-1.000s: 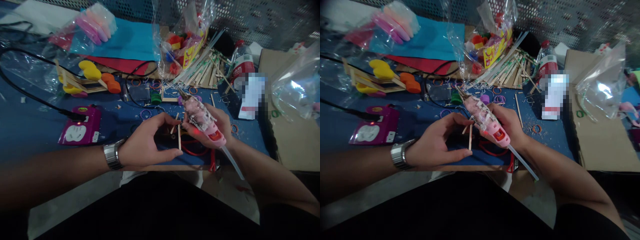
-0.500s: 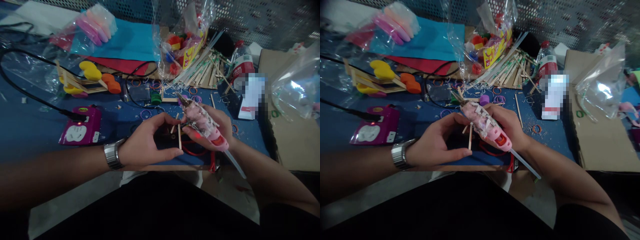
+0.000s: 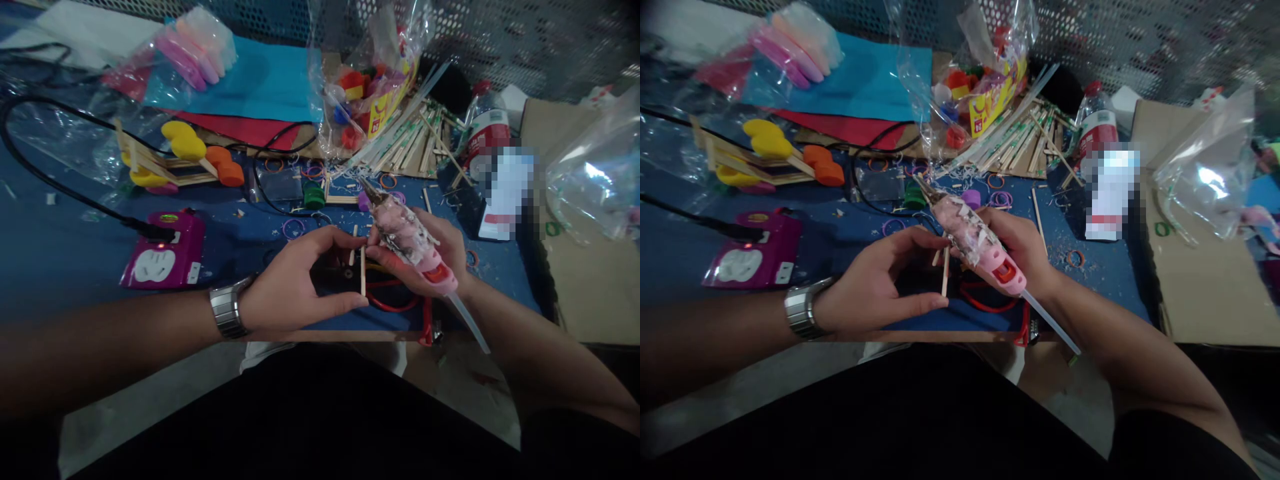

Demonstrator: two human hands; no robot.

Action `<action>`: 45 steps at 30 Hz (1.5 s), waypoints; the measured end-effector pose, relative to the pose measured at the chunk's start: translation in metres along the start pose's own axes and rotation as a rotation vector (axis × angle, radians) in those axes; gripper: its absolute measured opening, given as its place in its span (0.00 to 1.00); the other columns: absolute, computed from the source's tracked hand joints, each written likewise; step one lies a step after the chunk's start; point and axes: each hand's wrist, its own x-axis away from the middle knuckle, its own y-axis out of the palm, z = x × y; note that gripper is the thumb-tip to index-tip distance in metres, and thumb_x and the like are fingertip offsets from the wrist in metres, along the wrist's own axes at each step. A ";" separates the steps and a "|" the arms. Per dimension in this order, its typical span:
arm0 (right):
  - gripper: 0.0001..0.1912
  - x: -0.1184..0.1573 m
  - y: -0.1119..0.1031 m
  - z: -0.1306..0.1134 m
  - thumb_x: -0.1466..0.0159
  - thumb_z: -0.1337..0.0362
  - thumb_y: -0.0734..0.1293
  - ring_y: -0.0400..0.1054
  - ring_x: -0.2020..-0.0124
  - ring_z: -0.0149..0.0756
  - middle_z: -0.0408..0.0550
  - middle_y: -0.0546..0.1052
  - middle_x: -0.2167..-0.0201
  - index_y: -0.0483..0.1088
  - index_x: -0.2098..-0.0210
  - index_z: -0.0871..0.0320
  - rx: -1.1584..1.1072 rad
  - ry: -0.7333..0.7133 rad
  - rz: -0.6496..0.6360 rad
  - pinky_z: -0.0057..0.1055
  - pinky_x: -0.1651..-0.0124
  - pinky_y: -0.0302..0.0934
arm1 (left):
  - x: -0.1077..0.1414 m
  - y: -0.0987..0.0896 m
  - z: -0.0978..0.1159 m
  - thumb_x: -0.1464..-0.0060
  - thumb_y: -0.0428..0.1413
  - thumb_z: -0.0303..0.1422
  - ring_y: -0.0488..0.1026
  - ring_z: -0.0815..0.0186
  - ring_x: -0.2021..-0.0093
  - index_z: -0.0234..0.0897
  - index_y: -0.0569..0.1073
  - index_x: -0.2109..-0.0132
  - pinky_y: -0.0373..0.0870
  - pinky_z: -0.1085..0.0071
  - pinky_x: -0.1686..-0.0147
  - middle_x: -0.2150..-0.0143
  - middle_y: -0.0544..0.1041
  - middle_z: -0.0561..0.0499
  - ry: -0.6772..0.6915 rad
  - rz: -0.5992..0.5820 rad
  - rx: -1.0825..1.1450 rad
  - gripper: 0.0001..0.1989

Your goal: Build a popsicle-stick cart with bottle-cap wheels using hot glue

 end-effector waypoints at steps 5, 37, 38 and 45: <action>0.13 0.001 -0.001 0.001 0.29 0.55 0.82 0.79 0.65 0.37 0.42 0.83 0.63 0.78 0.58 0.52 0.068 -0.028 -0.008 0.34 0.59 0.75 | 0.001 0.000 -0.001 0.41 0.79 0.43 0.83 0.57 0.52 0.40 0.77 0.42 0.82 0.59 0.47 0.48 0.84 0.44 0.013 -0.005 -0.013 0.28; 0.11 0.000 -0.002 -0.002 0.30 0.58 0.83 0.85 0.58 0.41 0.46 0.88 0.57 0.82 0.52 0.51 0.035 -0.042 0.042 0.40 0.50 0.83 | -0.008 -0.006 -0.003 0.31 0.70 0.50 0.81 0.60 0.50 0.40 0.89 0.37 0.79 0.66 0.48 0.49 0.85 0.42 -0.153 -0.107 0.730 0.24; 0.11 0.000 -0.002 -0.003 0.29 0.59 0.83 0.86 0.58 0.40 0.46 0.88 0.57 0.82 0.52 0.51 0.041 -0.047 0.035 0.39 0.50 0.83 | -0.008 -0.005 -0.002 0.31 0.70 0.49 0.81 0.60 0.50 0.41 0.89 0.37 0.79 0.67 0.48 0.49 0.85 0.42 -0.162 -0.116 0.741 0.24; 0.08 0.008 -0.005 0.004 0.29 0.58 0.83 0.86 0.62 0.39 0.45 0.90 0.58 0.83 0.55 0.50 0.032 -0.060 0.035 0.32 0.59 0.81 | -0.005 0.000 -0.002 0.30 0.72 0.39 0.83 0.61 0.46 0.48 0.88 0.35 0.81 0.66 0.44 0.46 0.87 0.43 -0.160 -0.145 0.729 0.19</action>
